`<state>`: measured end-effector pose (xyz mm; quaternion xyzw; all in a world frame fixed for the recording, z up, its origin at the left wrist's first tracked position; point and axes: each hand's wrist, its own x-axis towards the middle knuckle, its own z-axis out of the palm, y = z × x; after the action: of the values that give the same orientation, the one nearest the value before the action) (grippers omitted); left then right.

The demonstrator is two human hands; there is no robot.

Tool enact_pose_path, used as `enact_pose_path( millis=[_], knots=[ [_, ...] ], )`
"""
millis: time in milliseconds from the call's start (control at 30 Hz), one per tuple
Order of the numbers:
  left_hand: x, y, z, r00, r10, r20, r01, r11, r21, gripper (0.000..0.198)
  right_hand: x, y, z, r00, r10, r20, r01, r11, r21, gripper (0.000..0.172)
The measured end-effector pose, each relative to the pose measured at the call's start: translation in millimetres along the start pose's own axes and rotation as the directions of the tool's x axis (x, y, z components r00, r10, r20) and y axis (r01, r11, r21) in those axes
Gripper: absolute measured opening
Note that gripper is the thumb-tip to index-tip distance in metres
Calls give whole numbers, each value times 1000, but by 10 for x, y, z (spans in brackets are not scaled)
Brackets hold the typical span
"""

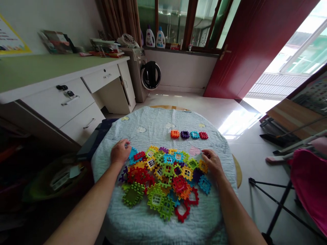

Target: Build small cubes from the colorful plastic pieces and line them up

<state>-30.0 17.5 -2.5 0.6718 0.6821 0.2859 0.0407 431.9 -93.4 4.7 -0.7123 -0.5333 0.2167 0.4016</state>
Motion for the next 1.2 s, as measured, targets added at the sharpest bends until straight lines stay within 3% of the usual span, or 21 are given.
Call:
enact_pose_path(
  millis=[100, 167, 267, 367, 433, 500, 600, 700, 867, 1067, 1200],
  knots=[
    [-21, -14, -39, 991, 39, 128, -39, 999, -5, 28, -58, -161, 11, 998, -40, 55, 44, 996, -76, 35],
    [-42, -24, -67, 980, 62, 187, -56, 998, -36, 36, -189, -356, 72, 984, -129, 120, 146, 979, -143, 37],
    [-84, -6, -141, 972, 37, 230, -12, 994, -111, 45, -519, -714, 249, 893, -325, 312, 394, 899, -192, 50],
    [-222, 100, -303, 957, -18, 288, 85, 972, -219, 57, -854, -983, 447, 788, -375, 488, 523, 826, -210, 75],
    [-428, 232, -454, 957, 97, 273, -33, 973, -230, 67, -994, -1063, 543, 752, -381, 538, 562, 797, -222, 83],
    [-725, 397, -603, 921, 270, 282, -216, 954, -210, 74, -1047, -1082, 605, 745, -380, 548, 573, 785, -235, 82],
    [-1210, 628, -748, 805, 491, 332, -442, 871, -215, 96, -1000, -1071, 669, 759, -385, 525, 572, 780, -254, 76],
    [-1540, 748, -760, 736, 579, 352, -542, 814, -208, 110, -905, -1068, 724, 773, -397, 495, 571, 776, -268, 71],
    [-1657, 753, -643, 732, 589, 342, -572, 804, -162, 110, -947, -1117, 685, 782, -416, 464, 572, 774, -271, 73],
    [-1662, 768, -574, 732, 613, 299, -607, 785, -124, 101, -1308, -1117, 534, 684, -423, 594, 637, 743, -205, 111],
    [-1655, 774, -519, 736, 611, 293, -612, 785, -100, 92, -1367, -1006, 592, 685, -420, 596, 634, 746, -202, 108]
  ],
)
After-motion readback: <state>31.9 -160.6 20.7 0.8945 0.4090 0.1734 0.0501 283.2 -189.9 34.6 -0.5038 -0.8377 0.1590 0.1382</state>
